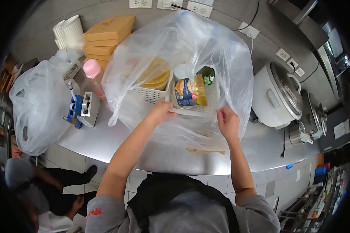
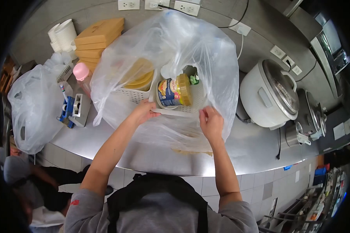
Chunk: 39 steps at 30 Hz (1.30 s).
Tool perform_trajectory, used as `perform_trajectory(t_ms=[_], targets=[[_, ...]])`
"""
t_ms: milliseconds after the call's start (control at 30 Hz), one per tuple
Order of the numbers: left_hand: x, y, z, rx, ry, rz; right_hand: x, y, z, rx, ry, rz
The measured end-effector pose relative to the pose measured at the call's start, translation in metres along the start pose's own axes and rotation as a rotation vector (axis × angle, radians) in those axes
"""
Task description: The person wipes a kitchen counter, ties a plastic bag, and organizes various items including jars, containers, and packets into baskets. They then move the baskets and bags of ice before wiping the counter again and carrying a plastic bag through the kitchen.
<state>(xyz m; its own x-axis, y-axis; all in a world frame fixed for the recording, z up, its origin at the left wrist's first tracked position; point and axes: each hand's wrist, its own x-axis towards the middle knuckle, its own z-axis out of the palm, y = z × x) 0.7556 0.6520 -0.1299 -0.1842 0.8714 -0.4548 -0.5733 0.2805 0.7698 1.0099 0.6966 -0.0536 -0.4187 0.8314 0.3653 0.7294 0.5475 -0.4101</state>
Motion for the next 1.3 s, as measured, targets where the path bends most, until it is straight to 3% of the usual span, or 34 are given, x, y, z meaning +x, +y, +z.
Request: perform_trajectory(t_ms=[67,167,267,367,467,567,667,767,867,967,1067,1167,1233,1300], targets=[[-0.004,0.001,0.007,0.026,0.042,-0.053,0.014,-0.011,-0.005,0.060,0.182,-0.318],[0.007,0.004,0.003,0.107,-0.008,-0.201,0.014,0.009,-0.002,-0.432,-0.078,0.040],[0.022,-0.002,-0.009,0.015,-0.130,-0.314,0.014,0.047,0.010,-0.582,-0.320,0.270],[0.033,-0.005,-0.005,-0.091,-0.107,-0.260,0.017,0.074,0.033,-0.642,-0.367,0.267],[0.028,0.001,0.000,-0.143,-0.110,-0.200,0.031,0.086,0.035,-0.050,-0.443,0.294],[0.006,0.010,0.007,-0.124,-0.059,-0.256,0.034,0.088,0.029,1.188,-0.344,0.783],[-0.013,0.014,0.016,-0.106,-0.005,-0.245,0.044,0.092,0.027,1.241,-0.406,0.907],[-0.037,0.013,0.018,-0.109,-0.022,-0.202,0.043,0.104,0.045,1.105,-0.430,0.697],[-0.056,0.012,0.015,-0.121,-0.025,-0.209,0.041,0.119,0.055,1.035,-0.484,0.642],[-0.073,0.006,0.004,-0.150,-0.013,-0.275,0.048,0.114,0.044,0.717,-0.549,0.674],[-0.096,-0.001,0.000,-0.102,0.004,-0.268,0.065,0.073,0.013,0.700,-0.336,0.715],[-0.116,-0.011,-0.003,-0.095,-0.008,-0.250,0.070,0.086,0.037,0.960,0.017,0.360],[-0.128,-0.017,-0.004,-0.117,-0.008,-0.250,0.079,0.118,0.060,0.914,0.097,0.178],[-0.147,-0.020,-0.001,-0.139,0.012,-0.250,0.079,0.125,0.061,0.958,0.043,0.114]])
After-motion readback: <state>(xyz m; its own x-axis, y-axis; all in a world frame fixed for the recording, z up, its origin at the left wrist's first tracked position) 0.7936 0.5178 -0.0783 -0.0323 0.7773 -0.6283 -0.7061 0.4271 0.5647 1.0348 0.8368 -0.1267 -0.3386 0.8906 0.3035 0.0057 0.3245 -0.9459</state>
